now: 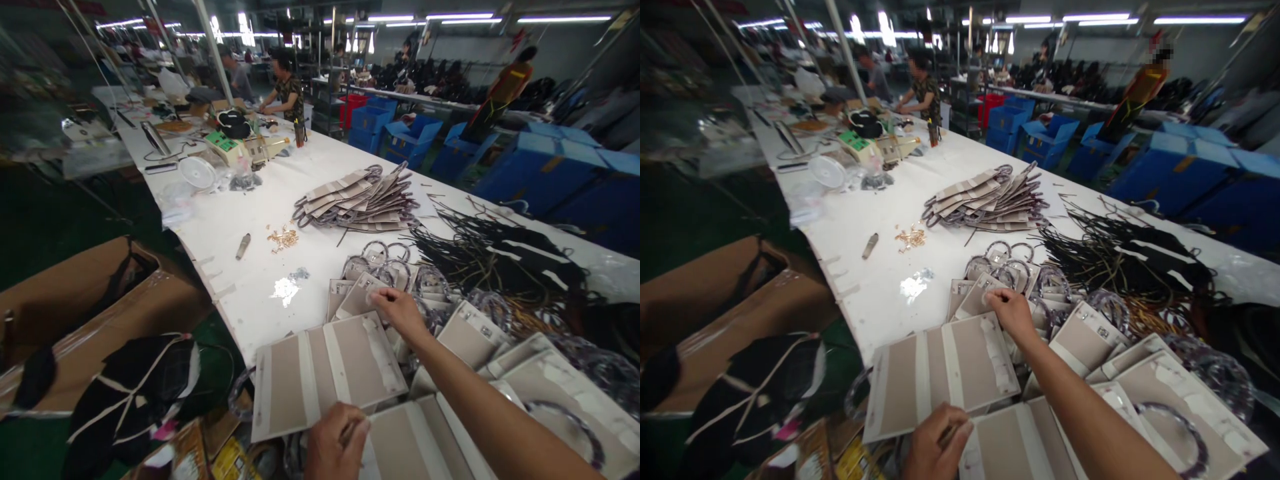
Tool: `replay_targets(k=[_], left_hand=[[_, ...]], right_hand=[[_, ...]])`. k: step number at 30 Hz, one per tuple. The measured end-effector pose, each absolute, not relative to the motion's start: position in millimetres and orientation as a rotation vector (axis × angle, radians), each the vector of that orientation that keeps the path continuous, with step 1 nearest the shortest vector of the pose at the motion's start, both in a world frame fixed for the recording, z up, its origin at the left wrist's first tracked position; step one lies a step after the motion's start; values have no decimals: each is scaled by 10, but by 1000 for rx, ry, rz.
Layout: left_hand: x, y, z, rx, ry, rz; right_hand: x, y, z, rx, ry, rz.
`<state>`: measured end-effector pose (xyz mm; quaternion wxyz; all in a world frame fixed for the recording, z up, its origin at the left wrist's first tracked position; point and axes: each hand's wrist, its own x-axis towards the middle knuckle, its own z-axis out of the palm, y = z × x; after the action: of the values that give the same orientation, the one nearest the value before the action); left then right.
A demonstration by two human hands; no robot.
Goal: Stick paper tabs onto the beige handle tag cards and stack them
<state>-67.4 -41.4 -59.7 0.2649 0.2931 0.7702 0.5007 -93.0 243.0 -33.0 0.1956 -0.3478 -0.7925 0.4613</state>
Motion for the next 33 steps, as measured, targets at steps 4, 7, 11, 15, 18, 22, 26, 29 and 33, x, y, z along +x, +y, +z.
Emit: replay_targets(k=[4,7,11,15,18,22,26,29,33], left_hand=[[-644,-456,-918,578,2027,1314],[-647,-482,-1051,530,1969,1292],[-645,-494,-1074,518,1934,1287],[-651,-522,-956,642,2023,1377],[-632,-580,-848,647,2021,1429],[-545,-665,-746,501,1955,1374],[-432,-667,-664,452,1979,1395],[-358,-600,-576,513,2034,1368],[-218,-441,-403,818,2100,1235]], right_hand=[[-1268,2673,-542,-1036,-2211,1212],[-1383,2701,-663,-1079,-2257,1047],[-1422,2699,-731,-1151,-2354,759],[-1430,2799,-712,-1265,-2261,747],[-1422,2932,-644,-1292,-2182,836],[-1201,2928,-446,-1217,-2126,954],[-457,2387,-125,-1036,-2117,1269],[303,1768,85,-724,-2215,1636],[1045,1205,237,-597,-2271,1701]])
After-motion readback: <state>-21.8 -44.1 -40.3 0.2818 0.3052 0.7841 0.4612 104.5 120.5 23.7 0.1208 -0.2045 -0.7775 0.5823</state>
